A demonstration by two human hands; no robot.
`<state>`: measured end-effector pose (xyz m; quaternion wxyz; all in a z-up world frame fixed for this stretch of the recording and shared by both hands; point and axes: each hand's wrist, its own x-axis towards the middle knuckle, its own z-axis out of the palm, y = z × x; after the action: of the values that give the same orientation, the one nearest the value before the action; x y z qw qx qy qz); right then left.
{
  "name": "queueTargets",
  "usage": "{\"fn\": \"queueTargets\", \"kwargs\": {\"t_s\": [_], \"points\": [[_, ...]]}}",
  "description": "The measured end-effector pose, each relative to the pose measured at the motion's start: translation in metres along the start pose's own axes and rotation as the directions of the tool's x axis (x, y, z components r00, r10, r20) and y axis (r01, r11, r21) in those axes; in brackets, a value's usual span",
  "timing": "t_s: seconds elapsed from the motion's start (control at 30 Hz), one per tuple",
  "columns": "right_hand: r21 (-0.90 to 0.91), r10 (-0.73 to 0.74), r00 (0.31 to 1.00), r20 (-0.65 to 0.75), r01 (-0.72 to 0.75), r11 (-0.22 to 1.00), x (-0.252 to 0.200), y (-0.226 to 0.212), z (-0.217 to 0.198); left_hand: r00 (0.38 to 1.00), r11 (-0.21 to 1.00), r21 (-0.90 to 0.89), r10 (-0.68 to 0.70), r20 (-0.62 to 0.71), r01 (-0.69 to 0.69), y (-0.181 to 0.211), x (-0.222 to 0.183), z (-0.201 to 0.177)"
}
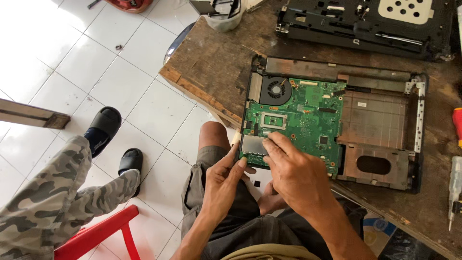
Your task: The person assembles a laptop by connecting a ribbon cable to the motherboard, placing the motherboard into the chassis, and attaching the bottom case. The person handles the motherboard, ribbon cable, and laptop case.
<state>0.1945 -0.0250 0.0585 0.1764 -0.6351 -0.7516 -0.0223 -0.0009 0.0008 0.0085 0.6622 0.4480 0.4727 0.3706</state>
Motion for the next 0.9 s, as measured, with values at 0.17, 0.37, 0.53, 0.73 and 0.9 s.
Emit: {"fn": "queueTargets", "kwargs": {"t_s": [0.17, 0.37, 0.53, 0.73, 0.9], "points": [[0.018, 0.025, 0.999, 0.04, -0.026, 0.999, 0.002, -0.004, 0.0, 0.999, 0.999, -0.002, 0.037, 0.014, -0.037, -0.003, 0.002, 0.0], [0.092, 0.069, 0.997, -0.026, -0.066, 0.994, -0.001, -0.007, 0.0, 0.999, 0.998, 0.052, 0.046, -0.002, -0.046, 0.0, 0.003, 0.001], [0.175, 0.075, 0.997, -0.018, -0.07, 0.982, -0.007, -0.002, -0.017, 0.997, 0.996, 0.053, 0.073, -0.029, -0.072, 0.0, 0.003, 0.009], [0.259, 0.231, 0.968, -0.1, -0.199, 0.945, -0.039, 0.042, -0.059, 0.873, 0.733, 0.576, 0.483, -0.065, -0.362, 0.025, 0.01, 0.012], [-0.042, 0.539, 0.842, -0.014, -0.54, 0.841, -0.067, 0.075, -0.053, 0.69, 0.06, 0.776, 0.503, 0.52, -0.628, 0.056, 0.06, 0.054]]}}
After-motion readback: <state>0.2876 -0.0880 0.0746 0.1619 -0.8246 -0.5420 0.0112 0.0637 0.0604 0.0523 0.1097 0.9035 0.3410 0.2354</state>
